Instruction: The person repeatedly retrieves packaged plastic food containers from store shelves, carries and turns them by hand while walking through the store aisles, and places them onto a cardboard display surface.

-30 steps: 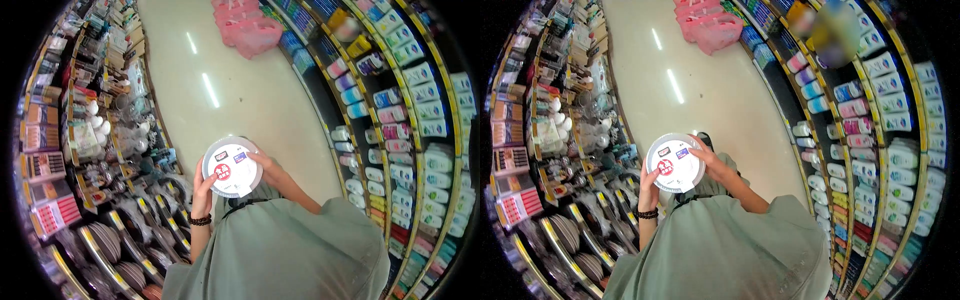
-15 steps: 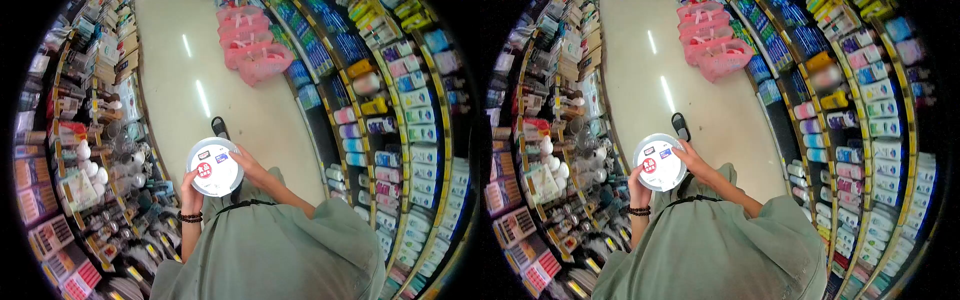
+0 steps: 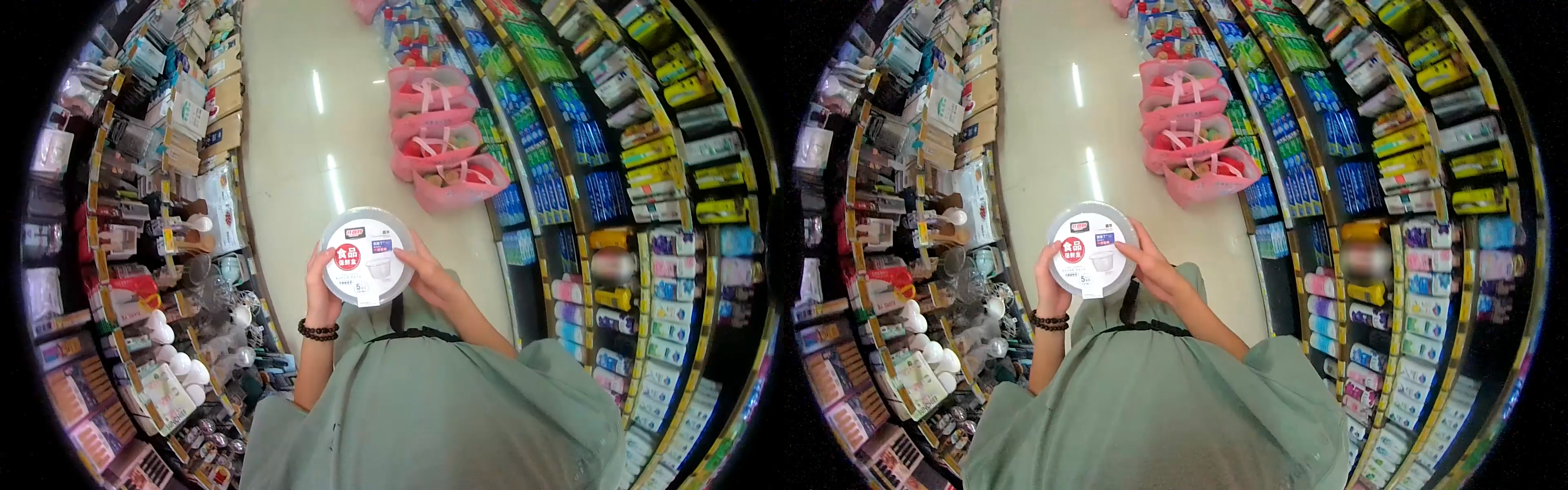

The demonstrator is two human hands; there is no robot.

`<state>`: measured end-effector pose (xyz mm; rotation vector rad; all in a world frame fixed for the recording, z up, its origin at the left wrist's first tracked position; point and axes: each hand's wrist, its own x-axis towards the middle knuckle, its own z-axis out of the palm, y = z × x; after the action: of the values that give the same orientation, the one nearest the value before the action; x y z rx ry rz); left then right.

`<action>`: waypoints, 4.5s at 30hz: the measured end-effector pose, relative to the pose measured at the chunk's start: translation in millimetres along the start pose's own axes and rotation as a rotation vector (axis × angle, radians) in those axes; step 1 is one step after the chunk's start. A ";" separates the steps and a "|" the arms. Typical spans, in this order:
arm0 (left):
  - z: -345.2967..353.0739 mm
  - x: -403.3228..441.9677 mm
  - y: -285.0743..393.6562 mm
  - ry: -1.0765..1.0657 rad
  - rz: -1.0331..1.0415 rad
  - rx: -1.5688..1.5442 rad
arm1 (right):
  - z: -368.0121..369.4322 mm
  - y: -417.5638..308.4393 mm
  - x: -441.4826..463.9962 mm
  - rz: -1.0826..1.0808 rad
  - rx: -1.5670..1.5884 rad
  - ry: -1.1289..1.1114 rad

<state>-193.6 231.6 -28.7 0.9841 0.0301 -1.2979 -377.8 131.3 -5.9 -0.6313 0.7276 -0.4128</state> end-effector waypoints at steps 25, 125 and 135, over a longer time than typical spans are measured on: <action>100.1 429.8 274.9 0.291 0.107 -0.056 | 56.2 -267.0 506.5 0.178 -0.233 -0.097; 614.3 2545.6 1588.3 0.140 0.108 -0.067 | 316.9 -1594.4 2651.4 -0.045 -0.481 -0.364; 684.5 2736.8 1744.0 0.019 0.251 0.027 | 378.3 -1740.7 2845.0 -0.090 -0.424 -0.255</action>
<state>1775.6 -2437.3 -28.7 0.9897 -0.0944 -1.0608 1602.4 -2579.0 -14.0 -1.0980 0.5457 -0.2534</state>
